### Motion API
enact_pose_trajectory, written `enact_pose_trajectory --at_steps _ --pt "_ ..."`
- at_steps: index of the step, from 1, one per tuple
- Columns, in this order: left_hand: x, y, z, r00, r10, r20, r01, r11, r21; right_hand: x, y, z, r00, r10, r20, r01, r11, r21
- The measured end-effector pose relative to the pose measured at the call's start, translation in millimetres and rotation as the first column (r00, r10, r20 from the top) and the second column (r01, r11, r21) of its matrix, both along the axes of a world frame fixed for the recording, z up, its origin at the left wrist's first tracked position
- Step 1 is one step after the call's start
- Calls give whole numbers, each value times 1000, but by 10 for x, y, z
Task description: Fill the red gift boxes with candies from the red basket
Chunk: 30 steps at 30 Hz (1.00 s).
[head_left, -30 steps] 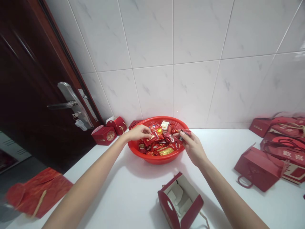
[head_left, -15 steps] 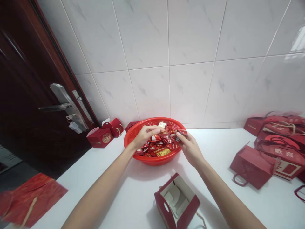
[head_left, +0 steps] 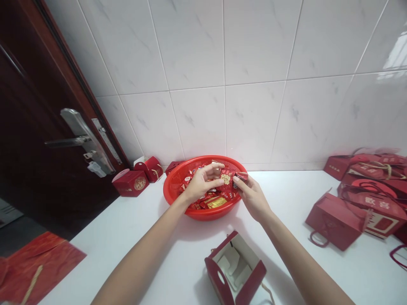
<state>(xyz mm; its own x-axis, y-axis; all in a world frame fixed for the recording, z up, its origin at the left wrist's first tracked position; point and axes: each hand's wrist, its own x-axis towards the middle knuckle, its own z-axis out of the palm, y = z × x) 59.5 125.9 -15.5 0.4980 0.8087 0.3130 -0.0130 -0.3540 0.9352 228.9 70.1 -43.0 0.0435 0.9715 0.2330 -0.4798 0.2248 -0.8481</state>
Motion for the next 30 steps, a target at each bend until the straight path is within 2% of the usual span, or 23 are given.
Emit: enact_pose_trajectory --at_steps 6,13,21,26,30 --pt "-19 4 -9 996 85 -1 -85 995 55 12 23 -12 1000 -17 -12 17 1000 -17" --pt "-20 48 -59 994 110 8 -110 991 74 15 40 -18 997 -47 -56 46 999 -23" --pt "95 -29 -40 995 50 -83 -45 997 67 -23 25 -57 999 -48 11 48 999 19" --pt "176 -53 -53 987 107 -117 -96 990 101 -7 26 -46 1000 -20 -17 18 997 -69" --pt "188 -57 -44 989 84 -125 -74 994 80 22 34 -12 998 35 -46 -38 996 -85"
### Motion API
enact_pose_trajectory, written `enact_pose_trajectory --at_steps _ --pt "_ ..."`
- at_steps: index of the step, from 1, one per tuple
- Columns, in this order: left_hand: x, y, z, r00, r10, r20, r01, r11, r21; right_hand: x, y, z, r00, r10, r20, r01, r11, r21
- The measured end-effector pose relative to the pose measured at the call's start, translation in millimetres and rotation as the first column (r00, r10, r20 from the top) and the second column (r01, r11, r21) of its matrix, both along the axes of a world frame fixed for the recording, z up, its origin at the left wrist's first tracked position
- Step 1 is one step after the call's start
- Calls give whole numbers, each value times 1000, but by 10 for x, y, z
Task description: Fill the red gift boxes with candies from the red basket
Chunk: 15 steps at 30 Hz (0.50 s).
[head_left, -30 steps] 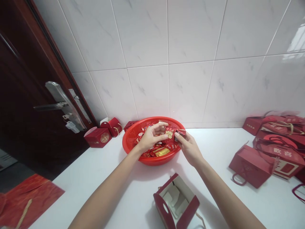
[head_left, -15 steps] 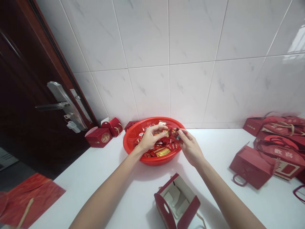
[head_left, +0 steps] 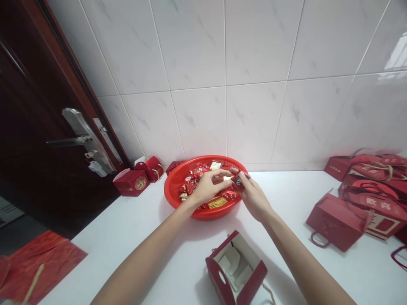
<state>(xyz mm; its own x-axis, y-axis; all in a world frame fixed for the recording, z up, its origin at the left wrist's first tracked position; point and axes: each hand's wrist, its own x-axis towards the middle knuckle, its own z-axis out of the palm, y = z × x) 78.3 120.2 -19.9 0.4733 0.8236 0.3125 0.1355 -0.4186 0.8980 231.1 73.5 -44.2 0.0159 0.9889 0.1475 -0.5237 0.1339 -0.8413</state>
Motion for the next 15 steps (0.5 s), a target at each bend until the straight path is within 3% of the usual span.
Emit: enact_pose_trajectory --at_steps 5,10,15 --pt "2 -6 2 1000 20 4 -20 1000 9 -11 -9 54 990 104 -93 -105 994 -14" --pt "-28 3 -29 998 -36 43 40 996 -75 -36 -21 61 967 195 -163 -204 978 -41" --pt "-33 8 -35 994 26 110 -18 997 -79 -25 -32 42 933 260 -248 -270 963 -5"
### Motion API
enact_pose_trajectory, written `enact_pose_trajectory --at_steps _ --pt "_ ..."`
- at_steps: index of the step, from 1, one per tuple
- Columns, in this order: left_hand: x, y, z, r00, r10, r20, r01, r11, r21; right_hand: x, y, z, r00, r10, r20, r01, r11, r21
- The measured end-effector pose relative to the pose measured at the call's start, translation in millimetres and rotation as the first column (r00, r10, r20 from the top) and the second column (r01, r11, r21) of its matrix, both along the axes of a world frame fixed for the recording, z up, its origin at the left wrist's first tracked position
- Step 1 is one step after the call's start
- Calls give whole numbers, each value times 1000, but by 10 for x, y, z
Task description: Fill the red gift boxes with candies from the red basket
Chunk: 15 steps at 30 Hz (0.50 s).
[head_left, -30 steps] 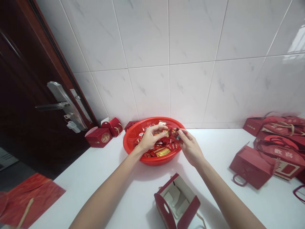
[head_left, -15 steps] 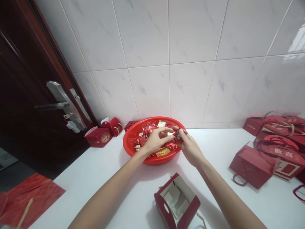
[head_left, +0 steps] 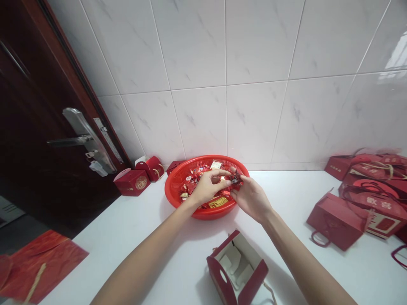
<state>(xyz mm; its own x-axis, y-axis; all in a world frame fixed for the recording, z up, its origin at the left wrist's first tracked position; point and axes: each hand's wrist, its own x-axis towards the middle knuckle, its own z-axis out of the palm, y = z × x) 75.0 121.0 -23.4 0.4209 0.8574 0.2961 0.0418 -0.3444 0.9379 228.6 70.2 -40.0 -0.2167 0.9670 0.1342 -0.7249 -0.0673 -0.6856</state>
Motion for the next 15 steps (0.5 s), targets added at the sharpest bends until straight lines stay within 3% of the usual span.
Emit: enact_pose_trajectory --at_steps 7,15 --pt "-26 34 28 969 174 176 -168 985 -50 -8 32 -41 996 -31 -79 26 998 -58" --pt "-34 50 11 967 206 150 -210 978 9 5 31 -21 999 -36 -34 33 995 -92"
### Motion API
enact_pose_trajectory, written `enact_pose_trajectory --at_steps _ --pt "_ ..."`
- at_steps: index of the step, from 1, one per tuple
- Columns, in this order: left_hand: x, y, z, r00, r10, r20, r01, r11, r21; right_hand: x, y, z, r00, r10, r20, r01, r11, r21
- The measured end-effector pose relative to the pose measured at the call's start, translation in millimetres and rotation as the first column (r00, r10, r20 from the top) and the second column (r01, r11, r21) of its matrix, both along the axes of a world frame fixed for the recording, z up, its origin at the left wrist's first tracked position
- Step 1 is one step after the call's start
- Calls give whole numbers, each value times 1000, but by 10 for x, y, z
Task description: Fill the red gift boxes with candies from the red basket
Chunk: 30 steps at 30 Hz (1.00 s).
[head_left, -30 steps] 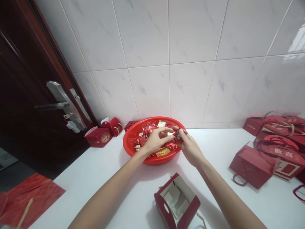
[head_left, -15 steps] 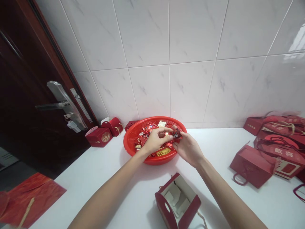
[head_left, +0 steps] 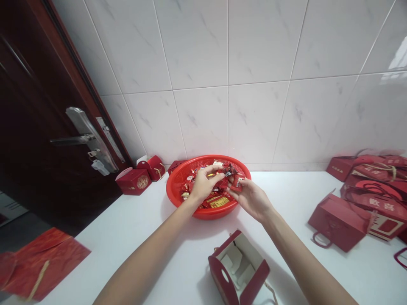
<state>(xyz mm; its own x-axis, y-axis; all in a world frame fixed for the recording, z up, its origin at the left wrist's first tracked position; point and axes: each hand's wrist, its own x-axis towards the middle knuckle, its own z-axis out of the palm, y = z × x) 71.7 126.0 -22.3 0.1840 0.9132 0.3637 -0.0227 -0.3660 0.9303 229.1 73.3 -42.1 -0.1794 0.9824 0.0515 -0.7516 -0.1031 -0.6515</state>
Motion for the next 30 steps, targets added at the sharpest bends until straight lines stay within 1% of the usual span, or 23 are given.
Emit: enact_pose_trajectory --at_steps 3,7,9,12,15,18,20,23,25,26,28,30 --pt "1 -9 -7 999 -30 -17 30 1000 4 -18 -24 30 1000 -20 13 20 1000 -13" --pt "24 -42 -34 986 -165 -38 162 984 -70 -29 -22 35 1000 -22 3 22 1000 -9" --pt "34 -45 -50 979 -194 -58 190 979 -69 -21 -19 30 1000 -15 -3 15 1000 -19" --pt "33 -33 -68 977 -168 -129 168 986 -7 -7 -34 38 999 1 34 -1 1000 -6" --pt "29 -31 -77 969 -153 -194 166 985 55 -8 -61 60 996 -10 84 10 1000 1" --pt "28 -45 -68 966 -170 -195 186 980 68 -18 -77 71 994 -20 108 21 1000 0" --pt "-2 -34 -31 968 -168 -184 180 982 51 -22 -77 65 993 -25 112 24 1000 9" --pt "-168 68 95 977 -113 -183 122 992 42 -21 -69 49 993 -35 109 32 999 29" --pt "-368 199 203 977 -47 -209 60 996 58 -22 -66 42 993 -42 109 38 998 45" --pt "-485 276 252 974 -31 -225 42 998 47 -24 -67 40 993 -45 110 40 998 53" --pt "-720 430 317 958 -20 -288 17 1000 -15 -31 -71 41 992 -47 115 41 997 59" --pt "-915 557 326 910 8 -414 -37 997 -61 -39 -79 45 991 -48 121 42 998 53"
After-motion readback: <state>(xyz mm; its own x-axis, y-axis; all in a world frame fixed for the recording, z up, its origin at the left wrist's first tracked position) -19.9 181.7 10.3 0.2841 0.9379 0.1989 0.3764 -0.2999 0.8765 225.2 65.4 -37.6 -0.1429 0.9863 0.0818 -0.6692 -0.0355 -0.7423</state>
